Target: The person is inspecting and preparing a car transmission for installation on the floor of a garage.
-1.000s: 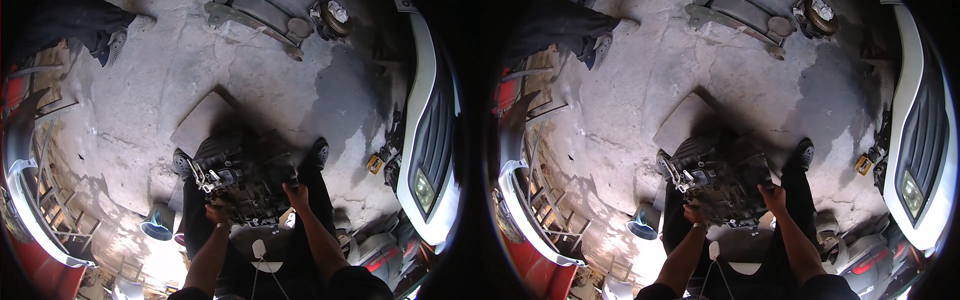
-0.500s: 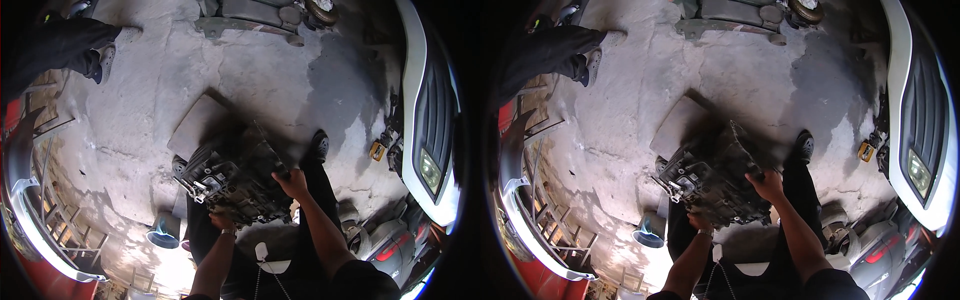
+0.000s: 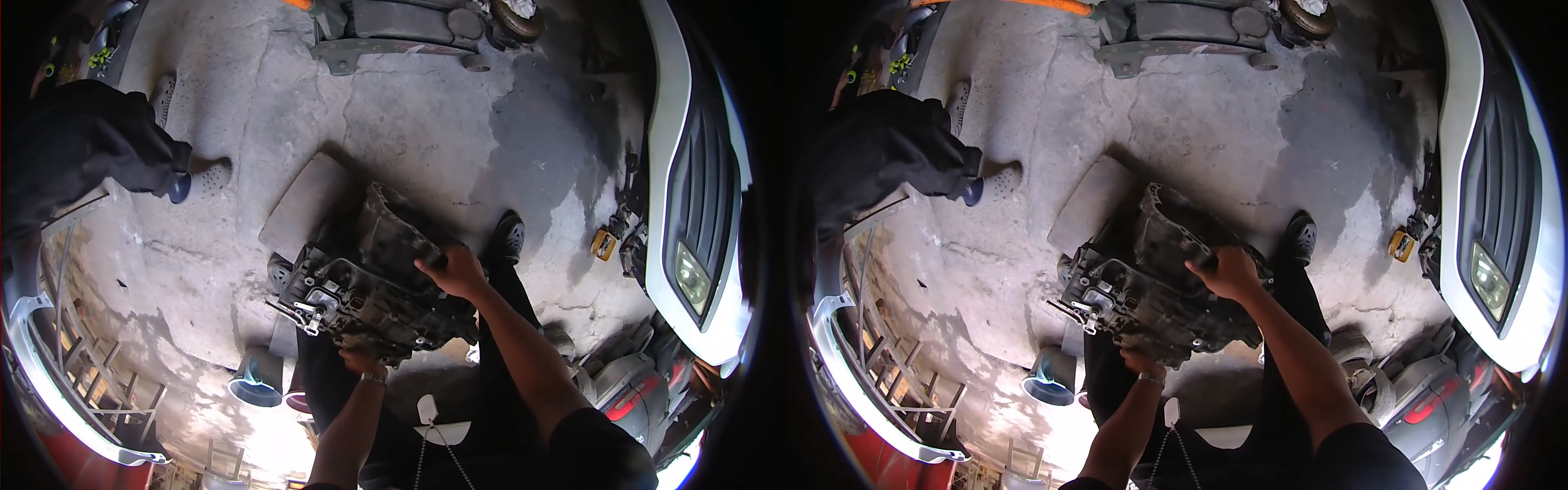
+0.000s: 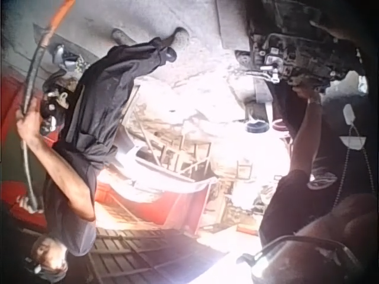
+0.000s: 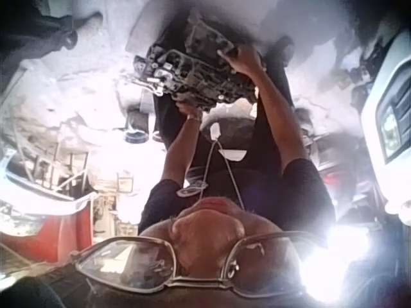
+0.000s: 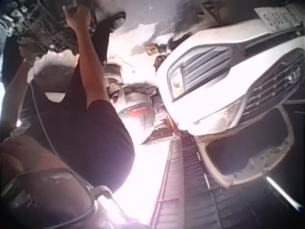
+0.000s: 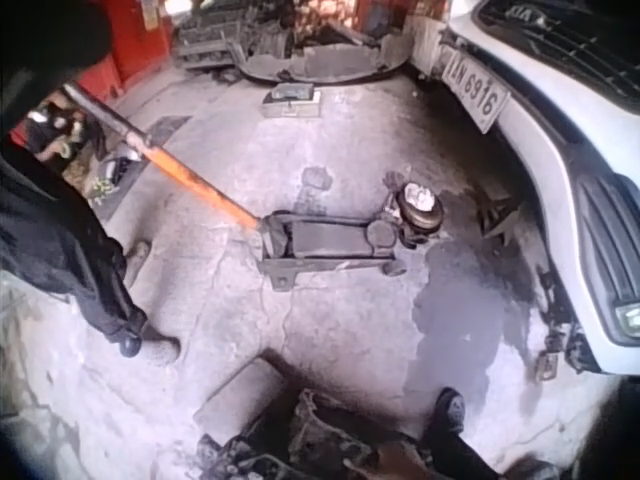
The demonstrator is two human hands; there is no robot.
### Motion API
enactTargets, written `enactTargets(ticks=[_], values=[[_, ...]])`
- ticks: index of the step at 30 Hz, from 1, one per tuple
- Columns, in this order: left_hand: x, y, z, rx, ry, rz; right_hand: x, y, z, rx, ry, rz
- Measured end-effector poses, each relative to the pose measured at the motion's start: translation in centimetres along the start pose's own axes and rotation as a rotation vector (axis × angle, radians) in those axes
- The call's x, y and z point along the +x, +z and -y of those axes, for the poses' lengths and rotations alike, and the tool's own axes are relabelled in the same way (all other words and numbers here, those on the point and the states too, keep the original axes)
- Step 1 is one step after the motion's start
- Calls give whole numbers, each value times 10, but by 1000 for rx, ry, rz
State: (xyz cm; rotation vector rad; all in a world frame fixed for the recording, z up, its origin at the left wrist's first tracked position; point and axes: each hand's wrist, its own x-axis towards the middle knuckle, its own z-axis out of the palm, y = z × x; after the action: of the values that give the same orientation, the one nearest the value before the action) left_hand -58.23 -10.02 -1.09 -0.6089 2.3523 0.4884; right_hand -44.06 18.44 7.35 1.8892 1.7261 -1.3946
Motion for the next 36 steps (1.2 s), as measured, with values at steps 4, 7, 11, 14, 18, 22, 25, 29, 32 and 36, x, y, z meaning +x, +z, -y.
enactTargets(ticks=[4, 7, 11, 14, 18, 22, 25, 29, 32, 36], values=[[0, -5, -9, -64, 4, -37, 6, 0, 6, -4, 38, 128], [10, -3, -6, 110, 75, -117, 10, 7, 9, 13, -88, 102], [6, 3, -7, 395, 154, -226, 11, 20, 3, 6, -323, -191], [-2, 11, -15, 442, 96, -297, 13, 16, -1, -113, -294, -163], [-6, 12, -20, 363, 22, -322, 12, 16, -2, -174, -195, -53], [3, 17, -12, 432, -21, -322, 16, 22, -10, -99, -325, -222], [17, 17, 1, 464, 33, -355, 15, 21, -1, -101, -291, -196], [20, 21, 8, 469, 16, -359, 13, 17, -2, -132, -211, -127], [18, 26, 13, 450, -42, -309, 14, 16, -7, -191, -237, -159], [29, 25, 23, 482, 19, -285, 14, 14, -2, -98, -297, -202]])
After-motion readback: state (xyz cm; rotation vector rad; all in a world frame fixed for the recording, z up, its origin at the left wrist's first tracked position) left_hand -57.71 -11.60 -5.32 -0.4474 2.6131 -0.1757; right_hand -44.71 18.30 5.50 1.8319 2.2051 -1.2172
